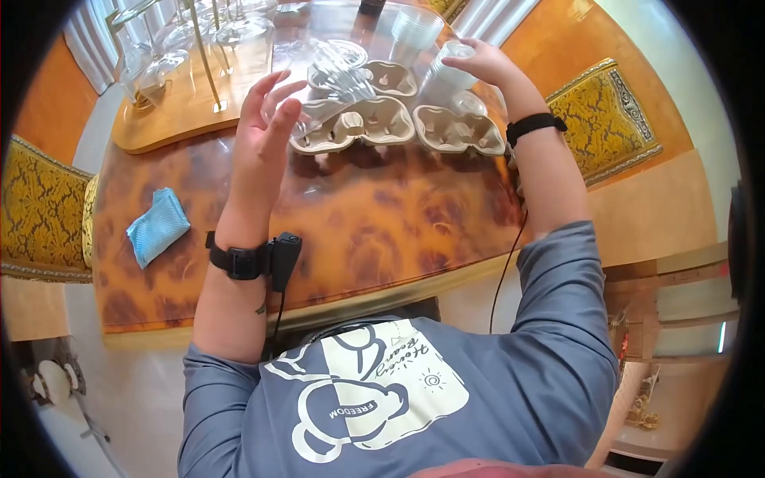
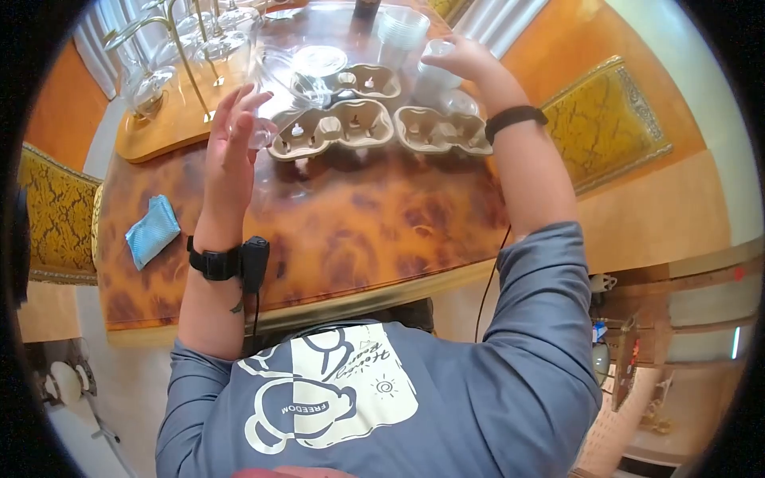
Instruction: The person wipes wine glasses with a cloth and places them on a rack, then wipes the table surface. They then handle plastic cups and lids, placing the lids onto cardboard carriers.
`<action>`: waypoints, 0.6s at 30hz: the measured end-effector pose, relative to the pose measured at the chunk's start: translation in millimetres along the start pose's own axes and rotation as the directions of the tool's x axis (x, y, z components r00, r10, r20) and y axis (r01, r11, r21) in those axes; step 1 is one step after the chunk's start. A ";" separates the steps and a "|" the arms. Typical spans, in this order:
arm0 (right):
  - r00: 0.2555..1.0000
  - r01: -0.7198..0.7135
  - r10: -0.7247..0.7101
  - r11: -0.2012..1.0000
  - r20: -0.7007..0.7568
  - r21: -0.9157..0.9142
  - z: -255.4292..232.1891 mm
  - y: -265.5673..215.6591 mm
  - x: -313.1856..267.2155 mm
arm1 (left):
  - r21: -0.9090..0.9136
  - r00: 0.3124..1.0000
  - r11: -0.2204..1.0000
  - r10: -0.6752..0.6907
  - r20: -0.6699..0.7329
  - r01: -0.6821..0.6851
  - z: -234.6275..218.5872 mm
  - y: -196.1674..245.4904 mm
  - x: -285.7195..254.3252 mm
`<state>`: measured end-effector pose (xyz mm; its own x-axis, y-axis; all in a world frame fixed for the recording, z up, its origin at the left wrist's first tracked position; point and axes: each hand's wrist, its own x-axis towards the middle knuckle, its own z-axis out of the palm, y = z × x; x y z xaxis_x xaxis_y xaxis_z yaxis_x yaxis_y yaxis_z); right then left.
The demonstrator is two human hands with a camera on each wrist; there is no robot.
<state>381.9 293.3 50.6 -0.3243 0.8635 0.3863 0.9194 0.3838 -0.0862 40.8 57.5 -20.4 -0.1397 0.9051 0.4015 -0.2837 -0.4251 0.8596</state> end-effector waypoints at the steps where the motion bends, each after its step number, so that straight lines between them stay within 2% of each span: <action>1: 0.993 -0.085 0.077 0.992 0.091 0.091 4.6 5.1 3.1 | -0.005 1.000 1.000 0.000 -0.008 0.000 1.0 3.1 -0.1; 2: 0.972 -0.175 0.142 0.970 0.189 0.171 4.4 5.4 5.2 | 0.025 0.999 1.000 0.019 -0.025 -0.019 2.0 6.0 -0.4; 3: 0.972 -0.166 0.132 0.972 0.193 0.167 2.0 6.7 8.0 | 0.057 0.998 0.998 0.040 -0.044 -0.037 0.7 7.3 -0.7; 5: 0.944 -0.286 0.220 0.919 0.247 0.273 -3.4 0.6 11.1 | 0.004 0.998 0.999 0.032 -0.059 -0.031 -6.2 1.1 2.4; 6: 0.944 -0.281 0.214 0.920 0.252 0.273 -5.1 -6.5 9.0 | -0.047 0.998 0.999 0.022 -0.059 -0.025 -9.2 -1.9 4.3; 8: 0.967 -0.173 0.144 0.977 0.209 0.128 -9.3 -16.8 -0.9 | -0.044 0.999 0.999 0.014 -0.052 -0.017 -13.0 -5.9 7.1; 11: 0.984 -0.128 0.112 0.985 0.140 0.116 11.1 8.9 7.2 | -0.055 0.999 0.998 -0.015 -0.032 0.013 -11.0 -6.4 5.0; 13: 0.984 -0.146 0.135 0.985 0.120 0.089 13.9 11.6 6.8 | -0.069 0.999 0.997 -0.034 -0.032 0.032 -7.7 -3.4 3.3; 18: 0.985 -0.175 0.173 0.981 0.024 0.088 14.8 -1.6 -9.0 | -0.047 0.999 0.998 0.029 -0.033 -0.030 -0.1 6.8 -0.4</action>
<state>380.0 289.8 33.7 -0.1652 0.9245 0.3435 0.9388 0.2541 -0.2326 38.9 54.3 -14.7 -0.1786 0.8918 0.4157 -0.3235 -0.4523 0.8311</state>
